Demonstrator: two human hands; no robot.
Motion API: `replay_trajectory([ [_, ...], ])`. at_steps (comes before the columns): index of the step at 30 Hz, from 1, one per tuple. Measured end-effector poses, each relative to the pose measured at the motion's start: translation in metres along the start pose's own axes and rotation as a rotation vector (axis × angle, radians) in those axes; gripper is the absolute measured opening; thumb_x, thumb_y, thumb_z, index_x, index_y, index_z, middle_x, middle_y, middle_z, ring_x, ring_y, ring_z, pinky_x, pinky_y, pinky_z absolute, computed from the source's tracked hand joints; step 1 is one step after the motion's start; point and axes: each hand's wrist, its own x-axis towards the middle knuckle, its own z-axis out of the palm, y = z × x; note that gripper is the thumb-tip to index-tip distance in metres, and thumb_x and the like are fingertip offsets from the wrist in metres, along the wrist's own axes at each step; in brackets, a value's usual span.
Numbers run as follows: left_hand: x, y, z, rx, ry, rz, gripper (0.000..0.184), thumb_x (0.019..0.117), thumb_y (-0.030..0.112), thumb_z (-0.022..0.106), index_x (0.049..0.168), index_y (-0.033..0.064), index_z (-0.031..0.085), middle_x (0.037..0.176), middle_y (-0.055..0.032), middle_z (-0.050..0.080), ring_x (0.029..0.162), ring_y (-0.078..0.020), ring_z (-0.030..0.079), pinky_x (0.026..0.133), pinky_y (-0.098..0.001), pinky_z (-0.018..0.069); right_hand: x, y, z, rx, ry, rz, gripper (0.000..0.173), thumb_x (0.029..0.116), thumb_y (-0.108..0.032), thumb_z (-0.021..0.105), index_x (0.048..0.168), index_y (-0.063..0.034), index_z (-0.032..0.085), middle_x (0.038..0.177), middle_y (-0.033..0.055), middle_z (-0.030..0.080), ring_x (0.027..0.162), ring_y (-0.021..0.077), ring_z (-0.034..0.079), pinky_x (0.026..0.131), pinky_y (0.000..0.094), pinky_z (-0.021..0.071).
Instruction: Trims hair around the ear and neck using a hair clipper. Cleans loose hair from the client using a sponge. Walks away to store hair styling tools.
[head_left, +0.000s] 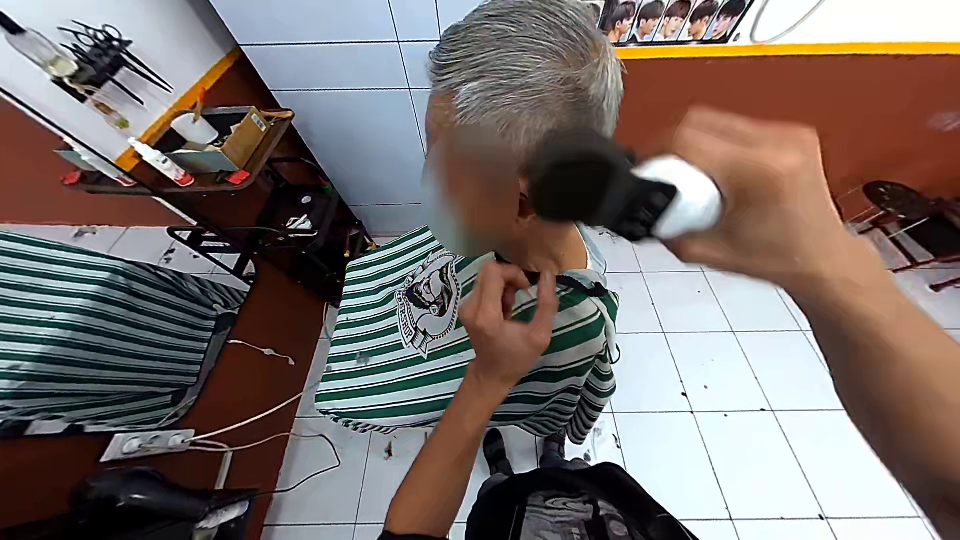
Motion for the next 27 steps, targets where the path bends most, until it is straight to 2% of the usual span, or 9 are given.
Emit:
replay_trajectory([
  [2,-0.022,0.004,-0.014,-0.157,-0.029,-0.136,0.027,0.0930,0.023,0.071,0.101,0.0015,0.058,0.082,-0.0017,0.058,0.067,-0.0018,0.055,0.057,-0.0159,0.0482,-0.050,-0.012,0.005,0.065,0.007,0.139,0.037,0.0799,-0.029,0.067,0.099,0.0024,0.066,0.088,0.0163,0.066,0.078,0.0270,0.065,0.063,0.0446,0.0511],
  [6,-0.058,0.022,-0.035,-0.499,-0.339,-0.501,0.095,0.0871,0.046,0.077,0.150,-0.0103,0.033,0.137,-0.0163,0.059,0.116,-0.0185,0.065,0.083,-0.0334,0.0616,-0.134,-0.060,0.048,0.624,0.076,0.390,0.034,0.0859,-0.028,0.079,0.114,-0.0115,0.071,0.107,-0.0029,0.074,0.102,0.0017,0.068,0.091,0.0237,0.0581],
  [9,-0.057,0.025,-0.048,-0.667,-0.518,-0.556,0.056,0.0851,0.008,0.080,0.131,-0.0119,0.056,0.124,-0.0137,0.069,0.113,-0.0128,0.068,0.098,-0.0318,0.0577,-0.157,-0.090,0.077,0.810,0.090,0.408,0.031,0.0876,-0.025,0.079,0.117,-0.0172,0.071,0.111,-0.0053,0.073,0.105,0.0032,0.068,0.092,0.0215,0.0578],
  [11,-0.028,0.019,-0.073,-0.535,-0.522,-0.344,0.036,0.0877,0.006,0.077,0.120,-0.0036,0.067,0.116,-0.0063,0.073,0.108,-0.0069,0.069,0.097,-0.0280,0.0583,-0.171,-0.096,0.081,0.974,0.162,0.559,0.038,0.0866,-0.026,0.083,0.122,-0.0210,0.071,0.119,-0.0023,0.074,0.100,0.0076,0.071,0.079,0.0198,0.0602],
  [14,0.033,0.009,-0.107,-0.112,-0.133,0.124,0.030,0.0919,0.013,0.075,0.121,0.0132,0.068,0.120,0.0041,0.073,0.114,-0.0070,0.068,0.099,-0.0295,0.0584,-0.188,-0.084,0.077,1.093,0.337,0.773,0.039,0.0898,-0.029,0.079,0.126,-0.0221,0.064,0.115,0.0027,0.075,0.076,0.0115,0.073,0.054,0.0210,0.0575],
  [17,0.077,-0.008,-0.088,0.089,0.086,0.437,0.030,0.0965,0.007,0.068,0.126,0.0051,0.060,0.137,-0.0097,0.064,0.136,-0.0239,0.056,0.115,-0.0447,0.0471,-0.206,-0.073,0.077,1.185,0.495,0.929,0.038,0.0902,-0.029,0.078,0.121,-0.0152,0.060,0.090,0.0008,0.075,0.058,0.0096,0.067,0.047,0.0224,0.0550],
  [20,0.041,-0.037,-0.042,0.226,-0.065,0.458,0.033,0.0947,0.007,0.064,0.127,-0.0010,0.064,0.140,-0.0223,0.061,0.139,-0.0373,0.050,0.116,-0.0509,0.0410,-0.229,-0.068,0.082,1.230,0.600,1.063,0.029,0.0934,-0.024,0.072,0.115,-0.0111,0.059,0.069,-0.0021,0.066,0.048,0.0075,0.059,0.044,0.0217,0.0523],
  [24,-0.071,-0.059,-0.033,0.358,-0.180,0.361,0.027,0.0970,0.021,0.064,0.120,0.0091,0.072,0.129,-0.0140,0.070,0.126,-0.0305,0.063,0.103,-0.0470,0.0529,-0.268,-0.048,0.078,1.177,0.649,1.204,0.018,0.0967,-0.018,0.062,0.113,-0.0118,0.059,0.064,-0.0036,0.063,0.046,0.0062,0.057,0.043,0.0201,0.0508],
  [27,-0.054,-0.035,-0.041,0.453,-0.080,0.418,0.029,0.1045,0.033,0.056,0.126,0.0158,0.064,0.137,-0.0063,0.065,0.135,-0.0232,0.057,0.109,-0.0424,0.0474,-0.296,-0.018,0.081,1.153,0.639,1.274,0.015,0.0980,-0.011,0.054,0.112,-0.0085,0.058,0.061,-0.0039,0.062,0.044,0.0059,0.057,0.042,0.0201,0.0506],
])
